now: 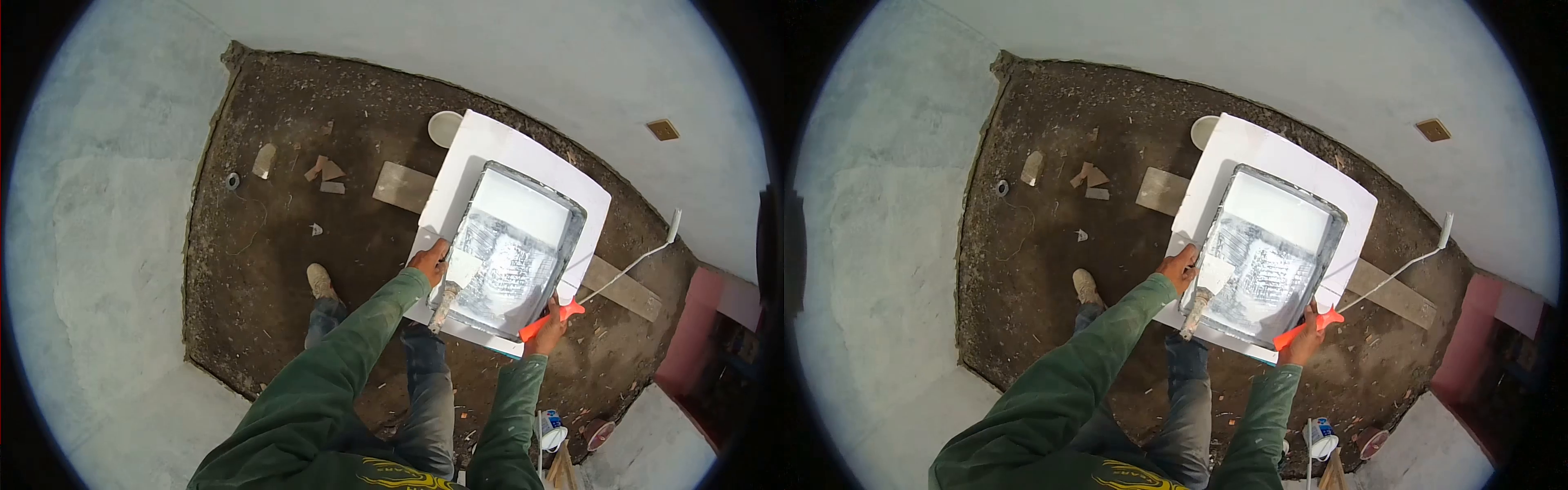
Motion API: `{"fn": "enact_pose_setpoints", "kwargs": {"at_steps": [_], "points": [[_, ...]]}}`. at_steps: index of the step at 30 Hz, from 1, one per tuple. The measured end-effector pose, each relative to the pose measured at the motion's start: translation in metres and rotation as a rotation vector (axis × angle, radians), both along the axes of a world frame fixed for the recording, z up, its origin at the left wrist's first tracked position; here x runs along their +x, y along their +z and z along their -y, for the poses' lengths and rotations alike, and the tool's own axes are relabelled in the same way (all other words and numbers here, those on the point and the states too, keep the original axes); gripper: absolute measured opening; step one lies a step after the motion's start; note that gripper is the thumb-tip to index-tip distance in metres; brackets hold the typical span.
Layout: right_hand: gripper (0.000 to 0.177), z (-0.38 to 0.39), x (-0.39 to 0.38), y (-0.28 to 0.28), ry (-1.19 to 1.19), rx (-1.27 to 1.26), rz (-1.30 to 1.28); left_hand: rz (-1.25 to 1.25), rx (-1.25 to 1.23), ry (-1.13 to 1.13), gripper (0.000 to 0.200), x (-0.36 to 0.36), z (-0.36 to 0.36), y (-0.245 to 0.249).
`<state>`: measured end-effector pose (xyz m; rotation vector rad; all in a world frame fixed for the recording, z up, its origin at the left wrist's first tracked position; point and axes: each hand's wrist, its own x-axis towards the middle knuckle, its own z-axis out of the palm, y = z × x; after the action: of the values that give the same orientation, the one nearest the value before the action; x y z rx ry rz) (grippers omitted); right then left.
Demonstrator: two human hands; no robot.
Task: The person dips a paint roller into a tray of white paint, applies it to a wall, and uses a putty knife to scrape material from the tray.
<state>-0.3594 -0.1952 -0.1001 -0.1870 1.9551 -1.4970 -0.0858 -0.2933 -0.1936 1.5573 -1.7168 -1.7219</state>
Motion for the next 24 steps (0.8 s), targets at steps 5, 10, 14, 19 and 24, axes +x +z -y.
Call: {"fn": "enact_pose_setpoints", "kwargs": {"at_steps": [5,10,14,19,24], "points": [[0.042,0.005,0.032,0.023,0.045,0.029,-0.055,-0.023,0.035,0.057,0.027,0.035,-0.007,0.024],[0.040,0.028,0.119,0.067,0.062,0.026,-0.035,-0.086,-0.095,0.162,0.028,0.113,-0.023,0.037],[0.054,0.032,0.181,0.071,0.127,-0.010,0.057,-0.073,-0.100,0.213,0.028,0.189,-0.023,0.066],[0.045,0.038,0.287,0.057,0.227,-0.034,0.034,0.020,-0.130,0.211,0.027,0.310,-0.023,0.076],[0.067,0.071,0.408,0.060,0.208,-0.065,0.128,0.127,-0.039,0.282,0.028,0.424,-0.007,0.077]]}}
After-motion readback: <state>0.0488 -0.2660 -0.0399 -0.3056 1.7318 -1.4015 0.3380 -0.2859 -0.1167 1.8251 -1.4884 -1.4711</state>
